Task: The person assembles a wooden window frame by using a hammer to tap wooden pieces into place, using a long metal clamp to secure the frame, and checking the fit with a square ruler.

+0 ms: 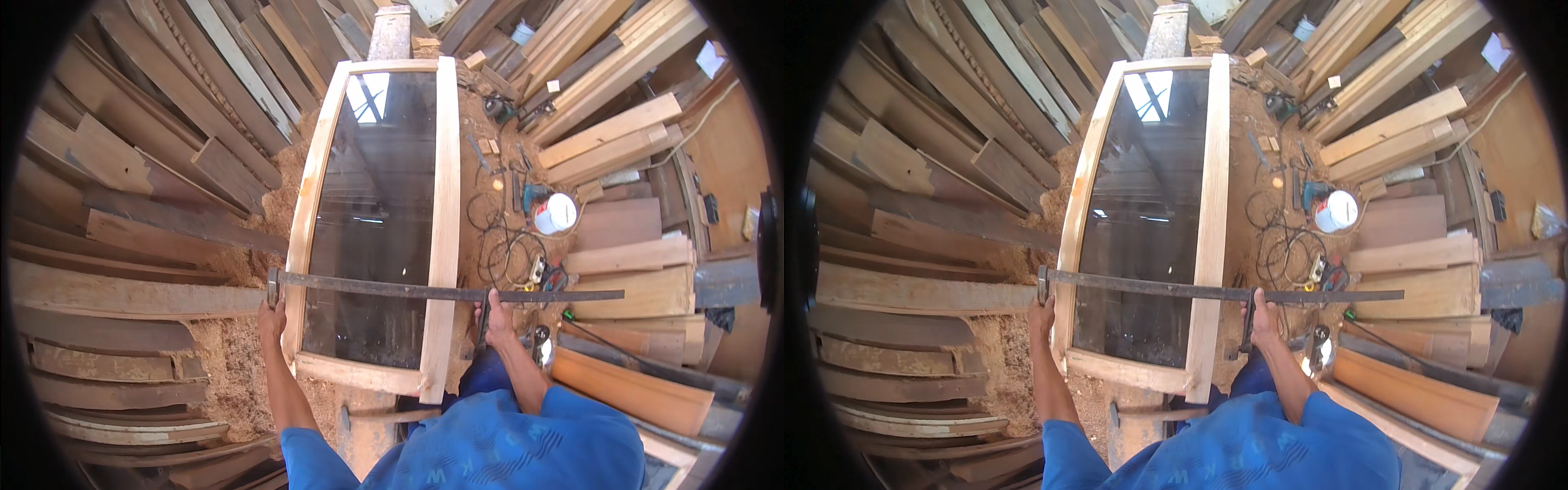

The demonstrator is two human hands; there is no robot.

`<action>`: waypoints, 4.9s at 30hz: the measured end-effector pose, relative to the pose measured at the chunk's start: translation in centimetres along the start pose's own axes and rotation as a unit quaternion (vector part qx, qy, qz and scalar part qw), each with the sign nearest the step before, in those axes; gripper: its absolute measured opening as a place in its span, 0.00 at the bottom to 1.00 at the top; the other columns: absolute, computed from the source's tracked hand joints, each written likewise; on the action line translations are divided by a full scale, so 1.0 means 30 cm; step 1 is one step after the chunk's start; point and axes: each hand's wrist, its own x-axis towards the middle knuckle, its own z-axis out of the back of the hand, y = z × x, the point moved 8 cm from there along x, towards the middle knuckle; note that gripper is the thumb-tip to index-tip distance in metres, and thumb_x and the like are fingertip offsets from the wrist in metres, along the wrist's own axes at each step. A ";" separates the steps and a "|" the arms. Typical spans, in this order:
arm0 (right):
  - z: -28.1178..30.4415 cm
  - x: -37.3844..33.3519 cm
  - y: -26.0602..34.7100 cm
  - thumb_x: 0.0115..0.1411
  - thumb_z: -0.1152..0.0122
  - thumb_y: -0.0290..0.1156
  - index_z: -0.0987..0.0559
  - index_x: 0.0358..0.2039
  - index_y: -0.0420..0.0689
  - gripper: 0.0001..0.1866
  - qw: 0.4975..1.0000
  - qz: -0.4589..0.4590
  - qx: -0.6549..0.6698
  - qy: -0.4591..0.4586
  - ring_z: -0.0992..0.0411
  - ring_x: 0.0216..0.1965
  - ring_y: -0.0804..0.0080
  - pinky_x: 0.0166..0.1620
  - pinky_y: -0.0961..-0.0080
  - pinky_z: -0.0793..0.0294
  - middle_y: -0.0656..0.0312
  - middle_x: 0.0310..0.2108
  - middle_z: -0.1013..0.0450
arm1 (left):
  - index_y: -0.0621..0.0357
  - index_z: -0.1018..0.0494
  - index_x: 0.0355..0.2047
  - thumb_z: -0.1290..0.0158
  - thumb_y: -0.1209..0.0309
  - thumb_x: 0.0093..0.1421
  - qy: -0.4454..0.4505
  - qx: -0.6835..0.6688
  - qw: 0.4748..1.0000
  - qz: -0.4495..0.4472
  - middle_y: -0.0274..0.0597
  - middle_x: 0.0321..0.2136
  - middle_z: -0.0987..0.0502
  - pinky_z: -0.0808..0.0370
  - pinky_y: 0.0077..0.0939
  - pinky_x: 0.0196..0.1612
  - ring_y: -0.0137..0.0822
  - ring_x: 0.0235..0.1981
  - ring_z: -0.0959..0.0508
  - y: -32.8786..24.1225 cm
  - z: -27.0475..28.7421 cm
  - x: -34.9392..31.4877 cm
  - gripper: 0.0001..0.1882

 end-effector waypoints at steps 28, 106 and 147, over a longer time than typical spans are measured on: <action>-0.349 0.768 0.980 0.70 0.50 0.55 0.22 0.32 0.45 0.25 0.993 0.069 -0.043 0.090 0.29 0.18 0.76 0.20 0.78 0.30 0.65 0.20 0.27 | 0.63 0.24 0.43 0.39 0.61 0.58 -0.185 -0.070 0.980 0.037 0.58 0.35 0.20 0.26 0.45 0.47 0.57 0.40 0.20 -0.833 -0.206 0.405 0.19; -0.975 1.804 1.423 0.71 0.47 0.50 0.22 0.44 0.36 0.25 0.984 -0.077 -0.117 0.110 0.25 0.35 0.78 0.40 0.78 0.24 0.61 0.35 0.22 | 0.67 0.30 0.55 0.69 0.48 0.73 0.072 0.004 0.996 0.056 0.70 0.53 0.27 0.35 0.46 0.60 0.63 0.58 0.29 -1.418 -0.661 1.921 0.33; -0.956 1.694 1.350 0.70 0.46 0.51 0.28 0.42 0.41 0.22 0.954 -0.081 -0.272 0.094 0.26 0.30 0.73 0.36 0.74 0.24 0.61 0.30 0.26 | 0.66 0.30 0.56 0.72 0.48 0.72 0.046 0.111 0.989 0.084 0.72 0.51 0.27 0.34 0.56 0.59 0.72 0.55 0.31 -1.349 -0.652 1.823 0.34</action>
